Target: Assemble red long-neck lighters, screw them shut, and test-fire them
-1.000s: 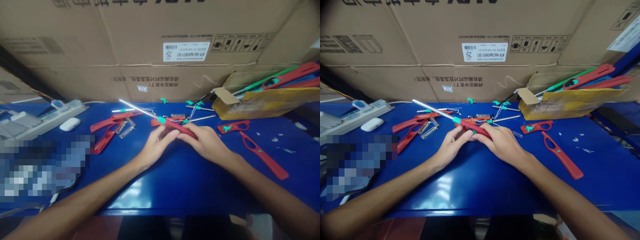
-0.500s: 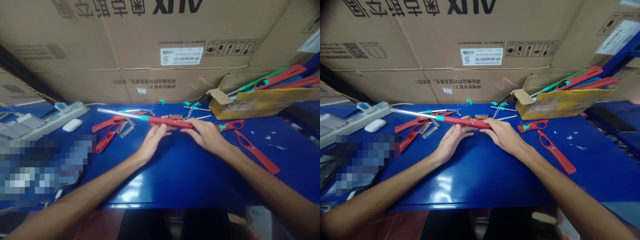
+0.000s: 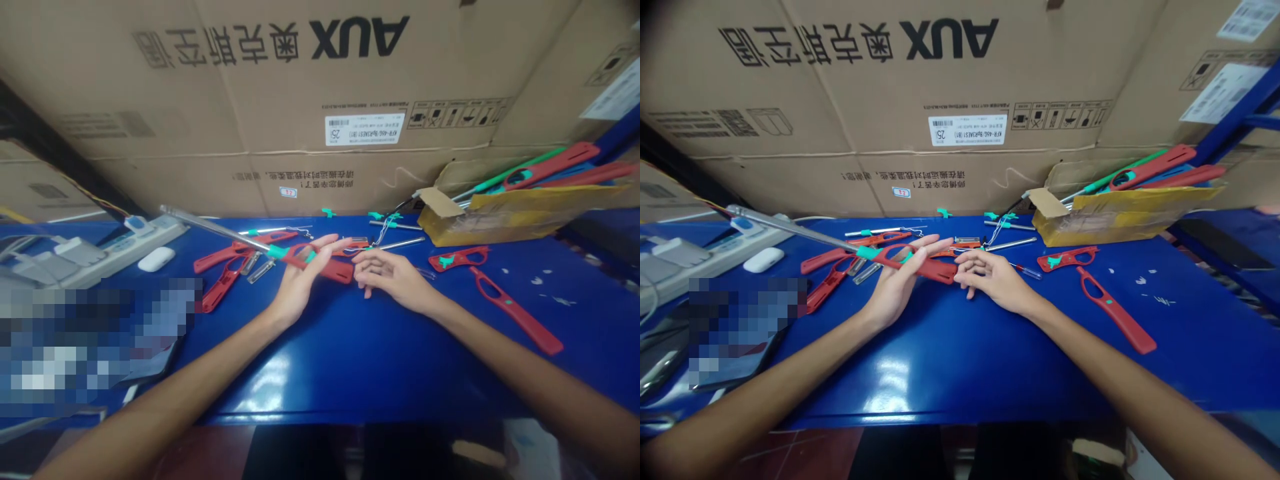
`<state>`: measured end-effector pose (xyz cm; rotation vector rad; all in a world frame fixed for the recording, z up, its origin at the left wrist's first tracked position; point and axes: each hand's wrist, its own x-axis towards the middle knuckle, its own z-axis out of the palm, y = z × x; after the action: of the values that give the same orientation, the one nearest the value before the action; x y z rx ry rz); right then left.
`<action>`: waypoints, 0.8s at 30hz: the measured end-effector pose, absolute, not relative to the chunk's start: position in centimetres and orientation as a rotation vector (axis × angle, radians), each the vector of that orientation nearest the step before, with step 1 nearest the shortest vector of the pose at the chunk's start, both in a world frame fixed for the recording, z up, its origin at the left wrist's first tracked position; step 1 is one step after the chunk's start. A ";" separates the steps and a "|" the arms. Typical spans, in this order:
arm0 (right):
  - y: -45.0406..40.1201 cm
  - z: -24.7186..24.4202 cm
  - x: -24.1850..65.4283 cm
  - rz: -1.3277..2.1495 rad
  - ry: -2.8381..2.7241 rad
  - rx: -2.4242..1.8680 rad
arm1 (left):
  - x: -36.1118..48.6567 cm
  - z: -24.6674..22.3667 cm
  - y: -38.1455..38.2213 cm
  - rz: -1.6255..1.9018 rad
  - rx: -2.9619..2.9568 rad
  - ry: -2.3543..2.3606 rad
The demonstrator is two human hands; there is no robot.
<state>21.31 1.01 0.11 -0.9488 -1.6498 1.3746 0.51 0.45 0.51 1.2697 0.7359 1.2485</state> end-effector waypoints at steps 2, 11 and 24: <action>1.1 0.1 21.4 1.470 -1.553 -0.948 | 0.7 0.6 0.5 1.224 1.227 0.678; -0.5 1.1 20.4 1.883 -1.492 -0.851 | 0.6 1.7 0.6 1.149 0.949 0.557; -2.6 1.8 19.5 1.866 -1.553 -0.777 | 0.1 1.7 0.2 1.184 1.220 0.784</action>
<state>19.51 -2.64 1.80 -0.7773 -1.5531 1.8656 0.09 0.23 1.68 1.2203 0.7836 1.1839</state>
